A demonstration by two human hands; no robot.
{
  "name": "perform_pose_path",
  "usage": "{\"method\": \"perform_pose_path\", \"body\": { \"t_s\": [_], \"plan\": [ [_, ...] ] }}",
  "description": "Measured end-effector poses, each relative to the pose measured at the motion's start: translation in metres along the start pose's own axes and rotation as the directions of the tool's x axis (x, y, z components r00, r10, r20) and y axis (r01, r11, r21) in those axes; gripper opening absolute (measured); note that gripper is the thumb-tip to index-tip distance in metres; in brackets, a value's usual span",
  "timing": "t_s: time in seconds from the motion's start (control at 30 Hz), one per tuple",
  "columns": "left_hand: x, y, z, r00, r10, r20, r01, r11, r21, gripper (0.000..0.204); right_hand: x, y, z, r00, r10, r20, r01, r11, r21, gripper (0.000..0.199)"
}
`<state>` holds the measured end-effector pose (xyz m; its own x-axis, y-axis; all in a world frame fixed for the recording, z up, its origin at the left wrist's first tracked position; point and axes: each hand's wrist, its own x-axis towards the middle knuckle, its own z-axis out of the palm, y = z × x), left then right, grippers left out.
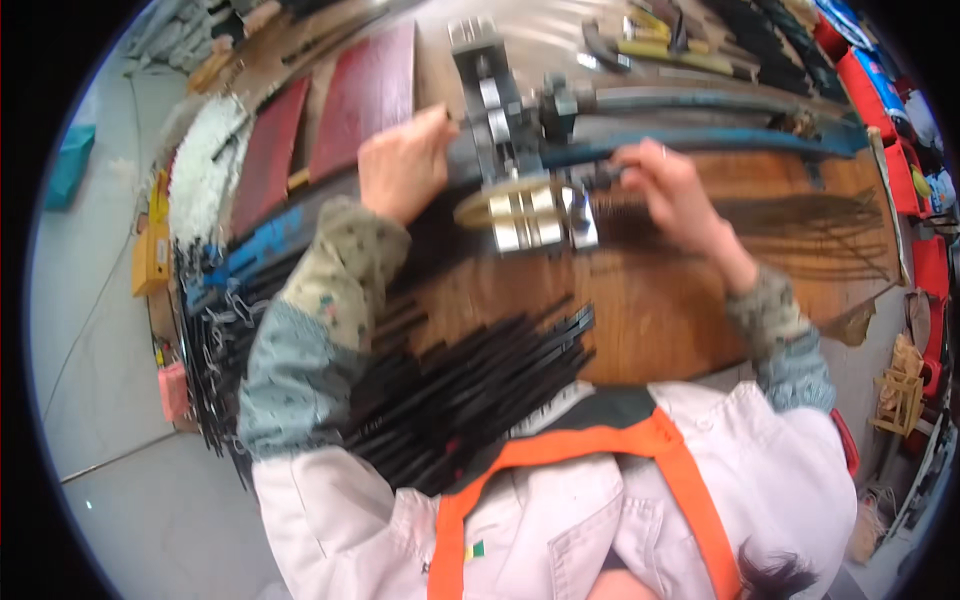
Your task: The person assembles umbrella frame parts by picking up metal rods and springs, loading them into a workbench fixture to attach the springs onto the rods, and placing the assembled rods onto a pile on the table.
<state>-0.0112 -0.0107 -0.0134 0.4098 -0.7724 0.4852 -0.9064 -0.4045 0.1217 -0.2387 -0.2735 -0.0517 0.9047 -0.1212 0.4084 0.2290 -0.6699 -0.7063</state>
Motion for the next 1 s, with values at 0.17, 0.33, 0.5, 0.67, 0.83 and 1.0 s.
{"method": "perform_pose_path", "body": {
  "t_s": [0.17,0.33,0.5,0.67,0.83,1.0],
  "plan": [
    [0.01,-0.029,0.003,0.991,0.135,0.01,-0.135,0.979,0.153,0.012,-0.016,-0.026,0.0,0.985,0.108,0.138,-0.051,0.931,-0.361,0.033],
    [-0.018,-0.113,-0.011,0.946,0.283,-0.159,-0.22,0.919,0.327,0.016,-0.077,-0.04,0.047,0.928,-0.083,0.362,0.286,0.782,-0.554,0.031],
    [-0.096,-0.044,-0.021,0.96,0.281,-0.006,-0.263,0.904,0.336,0.017,-0.061,-0.038,0.051,0.955,0.04,0.292,0.054,0.949,-0.309,0.026],
    [-0.136,0.031,0.01,0.984,0.028,0.173,-0.062,0.978,0.198,0.019,-0.054,-0.026,0.044,0.854,0.288,0.433,-0.078,0.894,-0.441,0.019],
    [-0.156,0.034,0.015,0.995,0.082,0.062,-0.094,0.97,0.226,0.006,-0.053,-0.005,0.033,0.702,0.529,0.477,-0.53,0.835,-0.146,0.034],
    [-0.161,0.039,0.014,0.99,0.048,0.131,-0.085,0.952,0.294,0.006,-0.045,-0.007,0.04,0.745,0.481,0.462,-0.514,0.855,-0.062,0.038]
  ]
}}
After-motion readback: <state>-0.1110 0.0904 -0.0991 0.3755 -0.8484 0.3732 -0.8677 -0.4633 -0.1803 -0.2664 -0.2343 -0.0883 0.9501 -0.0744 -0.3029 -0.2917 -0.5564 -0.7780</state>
